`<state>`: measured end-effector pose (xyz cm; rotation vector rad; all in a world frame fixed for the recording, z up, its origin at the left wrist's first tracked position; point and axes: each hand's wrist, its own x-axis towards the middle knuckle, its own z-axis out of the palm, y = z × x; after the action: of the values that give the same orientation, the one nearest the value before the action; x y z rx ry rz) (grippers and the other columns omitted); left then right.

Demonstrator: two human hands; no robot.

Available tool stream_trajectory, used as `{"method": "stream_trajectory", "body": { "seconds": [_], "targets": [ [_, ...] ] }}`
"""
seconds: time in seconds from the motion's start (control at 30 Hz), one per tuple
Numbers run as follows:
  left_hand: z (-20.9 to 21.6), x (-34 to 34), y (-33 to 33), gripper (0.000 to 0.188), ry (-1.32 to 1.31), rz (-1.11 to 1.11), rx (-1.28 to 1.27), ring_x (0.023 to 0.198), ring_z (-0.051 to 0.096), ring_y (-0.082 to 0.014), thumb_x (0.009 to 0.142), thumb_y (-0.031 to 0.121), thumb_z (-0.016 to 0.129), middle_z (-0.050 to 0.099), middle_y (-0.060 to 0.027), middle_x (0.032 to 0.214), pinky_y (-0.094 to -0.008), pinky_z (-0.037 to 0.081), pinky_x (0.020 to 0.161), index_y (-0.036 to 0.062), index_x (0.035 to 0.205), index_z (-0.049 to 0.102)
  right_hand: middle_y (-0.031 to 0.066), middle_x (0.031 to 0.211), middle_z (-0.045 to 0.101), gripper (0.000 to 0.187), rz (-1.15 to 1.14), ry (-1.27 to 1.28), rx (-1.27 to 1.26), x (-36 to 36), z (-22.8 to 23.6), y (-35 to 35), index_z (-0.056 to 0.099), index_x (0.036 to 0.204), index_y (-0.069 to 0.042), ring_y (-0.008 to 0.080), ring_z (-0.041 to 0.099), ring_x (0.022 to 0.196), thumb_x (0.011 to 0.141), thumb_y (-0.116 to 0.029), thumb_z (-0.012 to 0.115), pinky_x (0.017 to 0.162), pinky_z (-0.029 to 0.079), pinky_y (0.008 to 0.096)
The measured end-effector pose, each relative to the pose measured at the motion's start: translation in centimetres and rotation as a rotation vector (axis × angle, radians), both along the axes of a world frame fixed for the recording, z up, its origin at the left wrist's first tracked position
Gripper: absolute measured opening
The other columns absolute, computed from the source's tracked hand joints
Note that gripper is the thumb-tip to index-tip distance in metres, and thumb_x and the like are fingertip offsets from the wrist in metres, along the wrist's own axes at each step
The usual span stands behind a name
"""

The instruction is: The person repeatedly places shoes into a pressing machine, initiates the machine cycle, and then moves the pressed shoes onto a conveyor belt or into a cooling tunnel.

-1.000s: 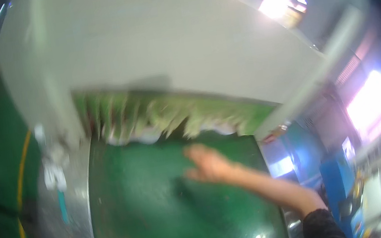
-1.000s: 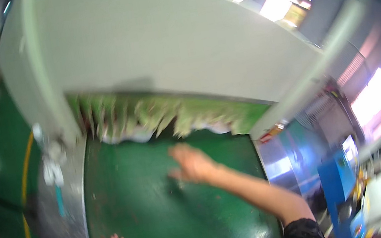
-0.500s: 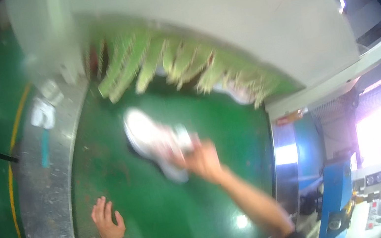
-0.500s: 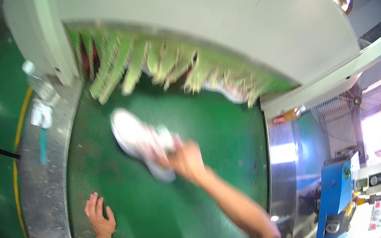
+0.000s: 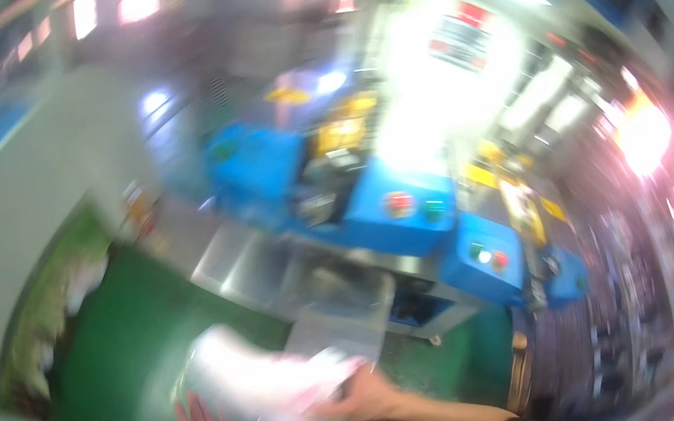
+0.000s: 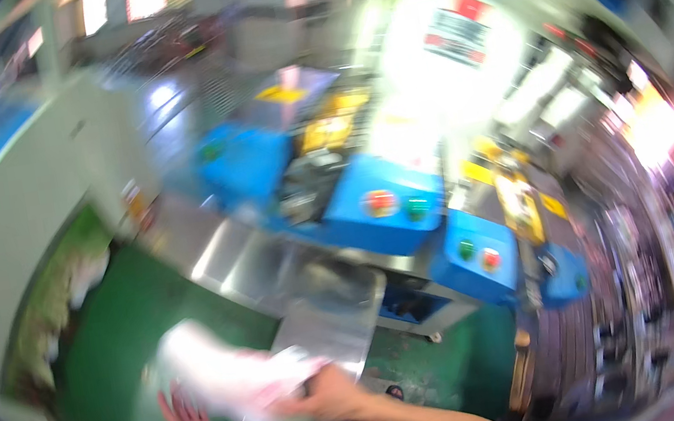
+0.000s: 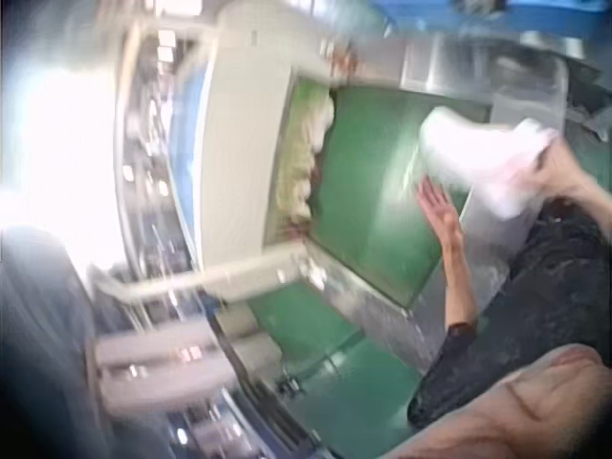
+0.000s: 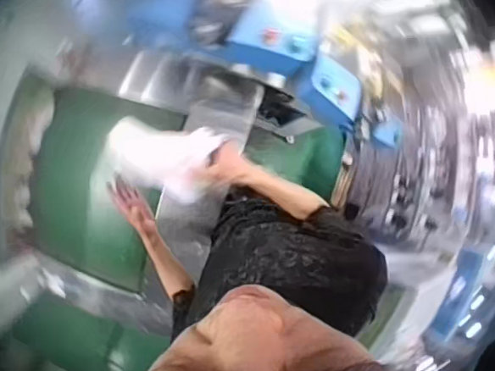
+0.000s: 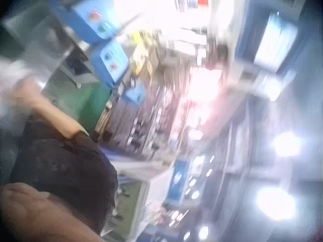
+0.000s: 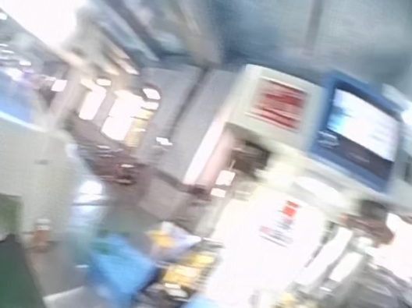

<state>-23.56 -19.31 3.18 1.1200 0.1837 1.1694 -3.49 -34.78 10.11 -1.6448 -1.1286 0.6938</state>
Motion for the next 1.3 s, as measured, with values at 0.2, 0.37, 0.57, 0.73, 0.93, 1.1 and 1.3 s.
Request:
{"method": "stream_trajectory", "body": {
  "seconds": [0.2,0.37,0.57,0.73,0.93,1.1,1.3],
  "targets": [
    [6.0,16.5,-12.6,0.058,0.328,-0.324,0.011,0.124,0.040,-0.0302,0.089,0.023,0.058,0.039,-0.0169,0.136,-0.0425,0.034,0.101,0.0024,0.135,0.029,0.0200,0.138,0.040,0.085,0.384,0.199,0.542,3.8,5.2,-4.0,0.026,0.144,-0.006,0.0272,0.047,0.120,0.074,-0.021,0.073,0.100,0.039,0.0362],
    [3.7,24.3,-22.4,0.044,0.546,-0.428,0.075,0.113,0.050,-0.0300,0.092,0.025,0.053,0.048,-0.0159,0.126,-0.0434,0.042,0.093,0.0014,0.127,0.040,0.0124,0.130,0.049,0.058,0.071,0.387,0.335,14.0,-4.1,-14.8,0.040,0.134,0.000,0.0205,0.044,0.122,0.089,-0.029,0.062,0.105,0.032,0.0343],
    [6.6,35.2,-28.9,0.053,0.554,-0.649,0.066,0.120,0.043,-0.0310,0.089,0.020,0.057,0.041,-0.0169,0.132,-0.0432,0.036,0.098,0.0017,0.132,0.031,0.0100,0.122,0.052,0.046,-0.869,0.485,0.424,19.7,-13.1,-34.7,0.044,0.129,-0.004,0.0188,0.054,0.108,0.087,-0.013,0.060,0.091,0.048,0.0342],
    [3.4,57.3,-30.7,0.083,0.880,-0.730,0.569,0.133,0.032,-0.0342,0.082,0.016,0.069,0.030,-0.0261,0.142,-0.0398,0.030,0.108,-0.0020,0.141,0.014,0.0135,0.126,0.048,0.072,-1.297,0.623,0.375,19.7,-9.2,-44.0,0.029,0.138,-0.006,0.0230,0.051,0.112,0.076,-0.008,0.065,0.093,0.045,0.0358],
    [-2.2,75.9,-33.5,0.074,1.037,-0.295,0.811,0.111,0.051,-0.0413,0.082,0.027,0.060,0.042,-0.0333,0.126,-0.0428,0.043,0.095,-0.0079,0.136,0.025,0.0152,0.127,0.046,0.092,-1.445,0.812,0.403,17.1,-4.8,-44.7,0.019,0.145,-0.008,0.0259,0.048,0.115,0.067,-0.005,0.067,0.093,0.044,0.0367],
    [1.7,76.1,-27.3,0.069,0.849,-0.521,0.995,0.106,0.056,-0.0299,0.072,0.021,0.073,0.056,-0.0174,0.111,-0.0402,0.047,0.089,-0.0025,0.126,0.038,0.0136,0.125,0.046,0.080,-1.217,0.616,0.377,18.1,-6.8,-44.0,0.024,0.142,-0.004,0.0247,0.047,0.116,0.075,-0.009,0.067,0.094,0.043,0.0380],
    [10.4,61.3,-25.2,0.042,0.781,-0.962,0.297,0.087,0.061,-0.0177,0.076,0.007,0.070,0.063,-0.0102,0.098,-0.0335,0.050,0.077,-0.0006,0.114,0.054,0.0092,0.103,0.056,0.053,-1.306,0.680,0.173,23.8,-5.0,-43.6,0.041,0.125,0.003,0.0185,0.056,0.086,0.080,-0.010,0.065,0.067,0.047,0.0293]
  ]
}}
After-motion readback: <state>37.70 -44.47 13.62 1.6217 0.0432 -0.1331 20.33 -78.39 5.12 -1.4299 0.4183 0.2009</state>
